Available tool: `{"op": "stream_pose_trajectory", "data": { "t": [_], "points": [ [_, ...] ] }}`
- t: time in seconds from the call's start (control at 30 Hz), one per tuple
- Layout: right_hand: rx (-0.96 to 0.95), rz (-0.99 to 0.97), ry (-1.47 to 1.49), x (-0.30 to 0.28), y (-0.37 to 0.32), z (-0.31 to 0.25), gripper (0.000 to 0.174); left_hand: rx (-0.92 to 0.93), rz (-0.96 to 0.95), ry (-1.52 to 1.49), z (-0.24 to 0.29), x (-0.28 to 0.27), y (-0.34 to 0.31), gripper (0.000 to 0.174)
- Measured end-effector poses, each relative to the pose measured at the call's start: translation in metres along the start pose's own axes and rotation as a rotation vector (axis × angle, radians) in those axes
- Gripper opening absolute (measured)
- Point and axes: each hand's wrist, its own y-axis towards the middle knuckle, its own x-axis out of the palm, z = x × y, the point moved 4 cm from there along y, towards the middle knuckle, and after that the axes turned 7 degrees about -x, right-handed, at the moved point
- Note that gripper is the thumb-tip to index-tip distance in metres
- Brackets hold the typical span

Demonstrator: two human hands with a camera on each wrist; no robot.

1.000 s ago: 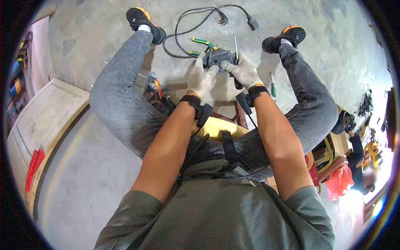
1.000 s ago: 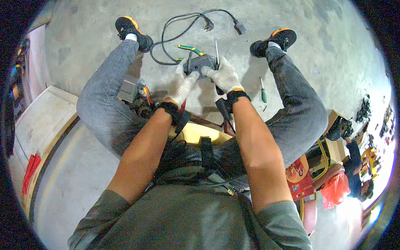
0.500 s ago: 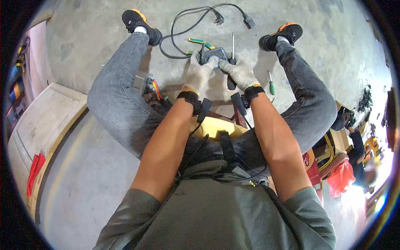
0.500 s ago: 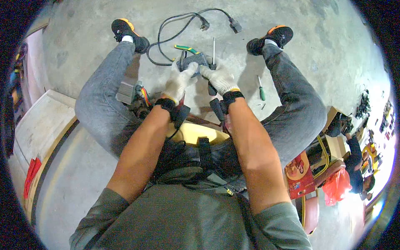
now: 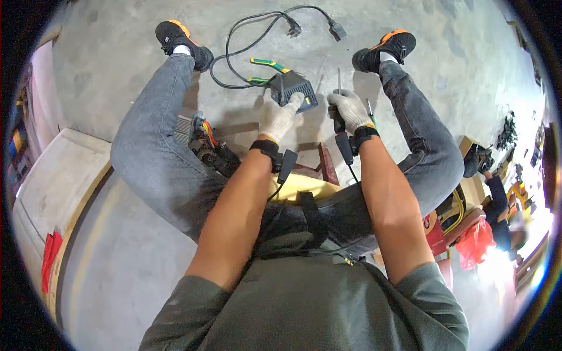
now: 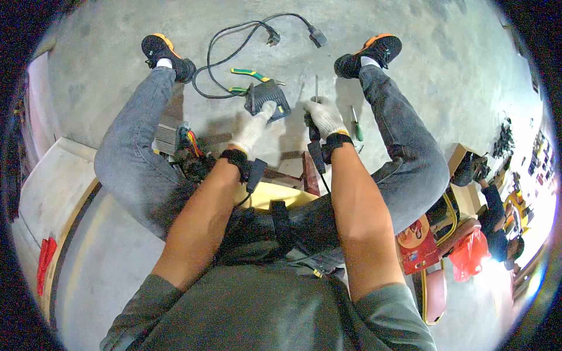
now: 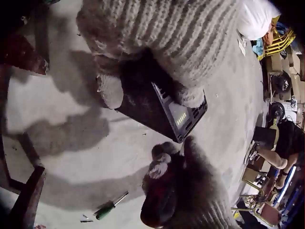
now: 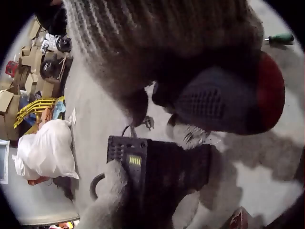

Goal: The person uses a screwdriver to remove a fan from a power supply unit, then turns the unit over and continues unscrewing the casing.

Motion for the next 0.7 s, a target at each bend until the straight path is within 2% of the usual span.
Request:
{"op": "stream_pose_trajectory", "data": {
  "t": [0.07, 0.1, 0.17, 0.2, 0.27, 0.3, 0.37, 0.4, 0.47, 0.5, 0.57, 0.63, 0.7],
  "points": [
    [0.033, -0.021, -0.001, -0.004, 0.011, 0.013, 0.037, -0.043, 0.048, -0.191, 0.016, 0.005, -0.026, 0.057],
    [0.071, -0.038, 0.0, -0.005, 0.015, 0.017, 0.036, -0.042, 0.051, -0.193, 0.017, 0.006, -0.03, 0.057],
    [0.019, -0.054, -0.06, -0.006, 0.024, 0.014, 0.036, -0.172, 0.029, -0.344, 0.014, 0.008, -0.031, 0.048],
    [-0.009, -0.054, -0.091, -0.005, 0.027, 0.009, 0.036, -0.173, 0.032, -0.345, 0.004, 0.008, -0.02, 0.048],
    [-0.019, -0.049, -0.156, -0.004, 0.038, 0.007, 0.036, -0.226, -0.086, -0.512, -0.022, 0.013, 0.01, 0.044],
    [-0.019, -0.054, -0.156, -0.004, 0.041, 0.003, 0.036, -0.227, -0.081, -0.513, -0.001, 0.006, 0.0, 0.044],
    [0.002, -0.075, -0.18, -0.004, 0.043, -0.001, 0.036, -0.081, 0.23, 0.156, 0.043, -0.022, -0.022, 0.046],
    [0.042, -0.097, -0.191, -0.004, 0.045, -0.002, 0.037, -0.08, 0.231, 0.159, 0.038, -0.025, -0.015, 0.046],
    [0.071, -0.09, -0.2, -0.004, 0.04, -0.005, 0.038, 0.002, 0.113, -0.135, 0.03, -0.024, -0.002, 0.05],
    [0.096, -0.083, -0.208, -0.004, 0.039, -0.007, 0.038, 0.001, 0.115, -0.136, 0.029, -0.024, 0.002, 0.05],
    [0.091, -0.093, -0.201, -0.004, 0.054, 0.008, 0.04, -0.024, 0.208, -0.117, 0.03, -0.028, 0.007, 0.035],
    [0.092, -0.108, -0.193, -0.001, 0.055, 0.009, 0.041, -0.038, 0.196, -0.097, 0.05, -0.032, -0.007, 0.036],
    [0.057, -0.098, -0.158, 0.0, 0.042, -0.012, 0.026, -0.052, 0.185, -0.077, 0.055, -0.033, -0.013, 0.036]
  ]
}}
